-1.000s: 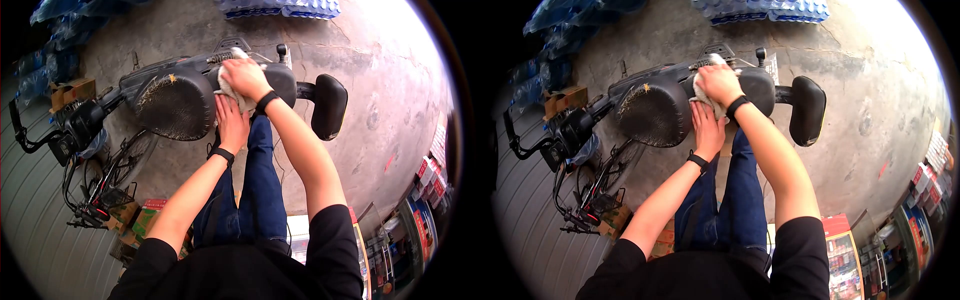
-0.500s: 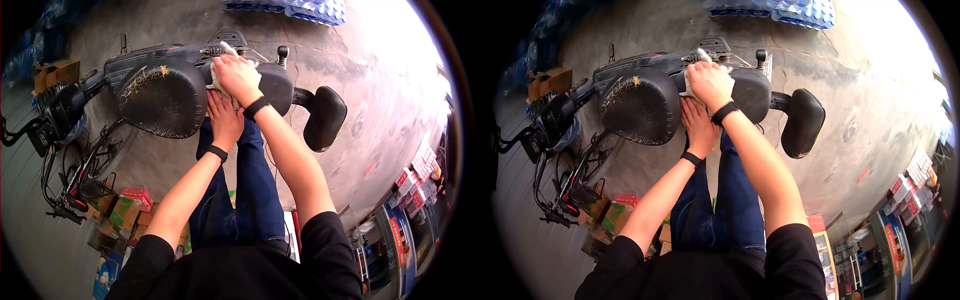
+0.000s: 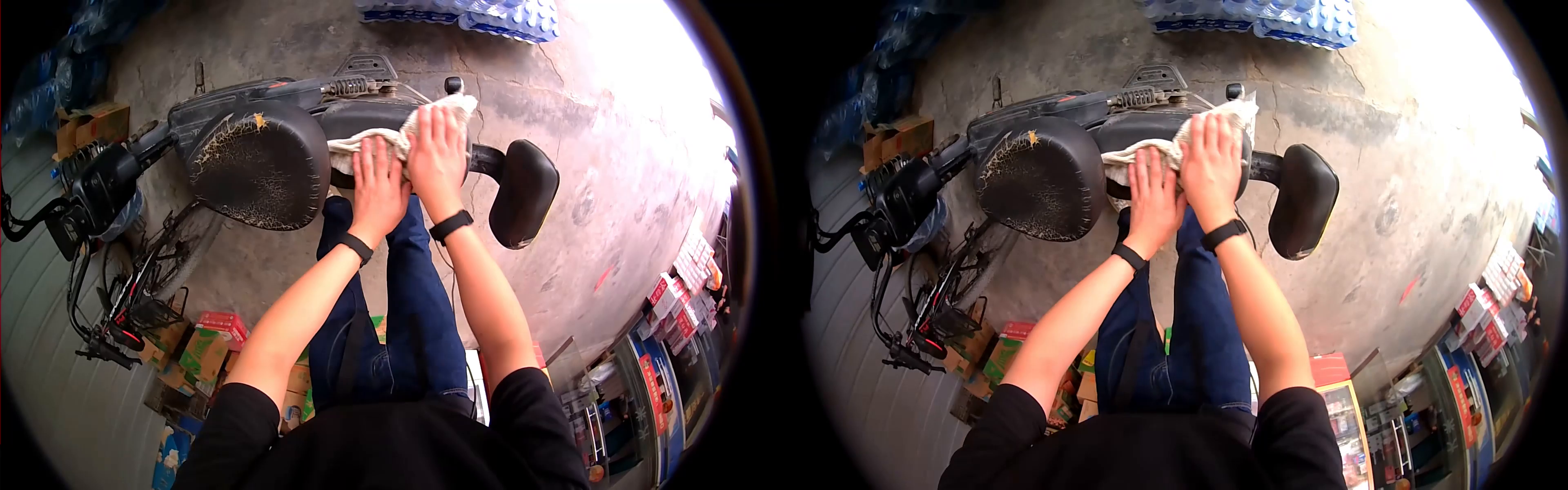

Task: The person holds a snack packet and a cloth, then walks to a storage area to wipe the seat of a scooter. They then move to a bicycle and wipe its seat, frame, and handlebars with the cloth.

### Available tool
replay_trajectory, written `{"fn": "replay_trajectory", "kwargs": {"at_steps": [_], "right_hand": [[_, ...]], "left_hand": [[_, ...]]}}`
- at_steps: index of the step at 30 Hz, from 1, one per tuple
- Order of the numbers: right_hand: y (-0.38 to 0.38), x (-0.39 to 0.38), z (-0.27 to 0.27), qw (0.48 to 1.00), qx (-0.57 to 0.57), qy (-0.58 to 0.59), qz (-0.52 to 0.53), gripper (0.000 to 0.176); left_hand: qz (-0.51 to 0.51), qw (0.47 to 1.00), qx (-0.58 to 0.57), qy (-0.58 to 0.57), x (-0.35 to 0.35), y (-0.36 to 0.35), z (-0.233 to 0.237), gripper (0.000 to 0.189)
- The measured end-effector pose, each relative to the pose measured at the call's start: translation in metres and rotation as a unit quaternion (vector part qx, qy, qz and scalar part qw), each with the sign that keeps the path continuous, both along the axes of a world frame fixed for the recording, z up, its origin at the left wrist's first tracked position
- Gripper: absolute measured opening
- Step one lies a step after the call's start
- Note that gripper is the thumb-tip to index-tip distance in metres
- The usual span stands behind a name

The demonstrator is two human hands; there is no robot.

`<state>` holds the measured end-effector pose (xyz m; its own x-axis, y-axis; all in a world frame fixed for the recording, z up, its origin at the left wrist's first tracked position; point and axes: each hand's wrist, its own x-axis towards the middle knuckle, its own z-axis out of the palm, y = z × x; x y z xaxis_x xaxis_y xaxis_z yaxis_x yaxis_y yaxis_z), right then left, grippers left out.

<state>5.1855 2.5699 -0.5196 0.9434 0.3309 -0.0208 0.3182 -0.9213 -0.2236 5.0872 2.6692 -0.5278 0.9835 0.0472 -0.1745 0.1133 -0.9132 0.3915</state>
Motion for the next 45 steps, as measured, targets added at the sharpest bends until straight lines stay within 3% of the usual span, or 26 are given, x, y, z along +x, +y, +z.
{"fn": "replay_trajectory", "kwargs": {"at_steps": [5, 9, 21, 24, 25, 27, 31, 32, 35, 36, 38, 41, 43, 45], "right_hand": [[-0.014, -0.039, 0.004, 0.991, -0.071, 0.001, -0.114, 0.061], [-0.014, -0.068, 0.003, 0.986, -0.052, 0.022, -0.154, 0.063], [0.072, -0.139, -0.029, 0.949, 0.033, 0.001, -0.312, 0.072], [0.1, -0.149, -0.033, 0.859, 0.259, 0.077, -0.436, 0.083], [0.103, -0.153, -0.027, 0.86, 0.258, 0.078, -0.433, 0.083], [0.102, -0.156, -0.015, 0.818, 0.361, 0.125, -0.43, 0.083], [0.068, -0.153, -0.011, 0.758, 0.444, 0.111, -0.465, 0.078], [0.052, -0.151, -0.013, 0.759, 0.447, 0.121, -0.458, 0.078], [0.021, -0.128, -0.013, 0.711, 0.537, 0.087, -0.445, 0.054], [0.016, -0.122, -0.013, 0.716, 0.536, 0.087, -0.438, 0.054], [0.006, -0.12, -0.009, 0.739, 0.455, 0.133, -0.479, 0.037], [0.007, -0.125, -0.023, 0.746, 0.451, 0.123, -0.475, 0.032], [0.013, -0.131, -0.037, 0.645, 0.539, 0.183, -0.51, 0.037], [0.025, -0.141, -0.042, 0.607, 0.568, 0.238, -0.503, 0.044]], "left_hand": [[-0.11, 0.993, -0.02, -0.034, -0.007, 0.0, -0.004, 0.053], [-0.188, 0.979, -0.015, -0.077, -0.018, 0.014, -0.006, 0.048], [-0.19, 0.974, 0.074, -0.099, -0.068, 0.071, -0.015, 0.048], [-0.092, 0.994, 0.041, -0.047, -0.085, 0.083, -0.017, 0.055], [-0.089, 0.994, 0.041, -0.046, -0.09, 0.085, -0.014, 0.055], [-0.07, 0.997, 0.023, -0.024, -0.091, 0.085, -0.011, 0.059], [-0.068, 0.998, -0.007, -0.013, -0.082, 0.071, -0.007, 0.057], [-0.114, 0.993, 0.007, -0.025, -0.076, 0.066, -0.004, 0.055], [-0.19, 0.98, -0.045, -0.04, -0.058, 0.037, -0.003, 0.054], [-0.214, 0.975, -0.024, -0.055, -0.051, 0.027, -0.003, 0.054], [-0.198, 0.978, -0.034, -0.065, -0.039, 0.015, -0.001, 0.054], [-0.188, 0.98, -0.022, -0.057, -0.031, 0.02, -0.002, 0.055], [-0.154, 0.987, 0.011, -0.046, -0.042, 0.03, -0.008, 0.055], [-0.142, 0.989, 0.035, -0.018, -0.052, 0.042, -0.009, 0.055]]}}
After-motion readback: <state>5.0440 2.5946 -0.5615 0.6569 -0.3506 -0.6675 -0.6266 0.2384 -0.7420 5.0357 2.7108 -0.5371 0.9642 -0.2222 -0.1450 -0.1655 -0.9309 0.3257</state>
